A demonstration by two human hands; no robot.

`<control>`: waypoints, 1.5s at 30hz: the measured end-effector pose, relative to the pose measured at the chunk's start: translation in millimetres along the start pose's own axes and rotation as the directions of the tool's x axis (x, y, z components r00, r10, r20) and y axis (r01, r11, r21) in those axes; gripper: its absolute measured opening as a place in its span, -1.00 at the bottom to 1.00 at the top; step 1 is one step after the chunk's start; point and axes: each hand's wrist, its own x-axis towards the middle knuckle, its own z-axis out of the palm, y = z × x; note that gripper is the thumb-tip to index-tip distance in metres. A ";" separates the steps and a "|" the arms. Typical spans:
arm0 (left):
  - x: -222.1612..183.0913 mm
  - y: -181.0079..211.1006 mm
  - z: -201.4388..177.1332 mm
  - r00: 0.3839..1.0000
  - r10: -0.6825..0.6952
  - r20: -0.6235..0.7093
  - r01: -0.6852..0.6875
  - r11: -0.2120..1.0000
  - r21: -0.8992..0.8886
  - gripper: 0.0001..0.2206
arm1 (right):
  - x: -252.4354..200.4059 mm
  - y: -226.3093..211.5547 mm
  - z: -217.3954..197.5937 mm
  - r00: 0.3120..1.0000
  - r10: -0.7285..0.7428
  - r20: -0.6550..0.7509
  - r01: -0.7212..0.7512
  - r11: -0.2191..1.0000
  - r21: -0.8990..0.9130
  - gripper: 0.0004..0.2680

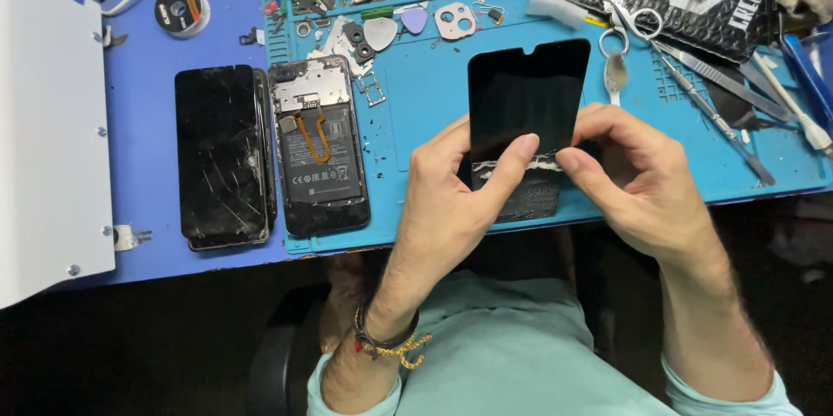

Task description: Aligning a replacement screen onto a smartphone chassis during repair

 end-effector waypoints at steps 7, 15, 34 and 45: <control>-0.8 -1.6 5.0 1.000 -0.010 0.003 0.010 1.000 -0.003 -0.93 | -0.3 1.2 0.1 0.998 0.040 -0.046 -0.044 0.995 -0.093 -0.93; -1.9 0.6 -0.2 1.000 -0.015 0.014 0.014 0.999 0.030 -0.81 | 4.6 -3.1 8.1 0.994 0.008 -0.111 -0.024 0.990 -0.139 -0.93; -2.9 -7.7 1.8 1.000 -0.009 0.006 0.009 1.000 -0.015 -0.90 | 5.4 -2.5 12.5 0.988 0.065 -0.140 -0.080 0.991 -0.105 -0.88; -1.8 -3.8 -0.2 1.000 0.010 -0.004 -0.010 0.999 0.037 -0.91 | 2.5 0.0 3.8 0.999 0.032 -0.002 -0.032 0.999 0.043 -0.93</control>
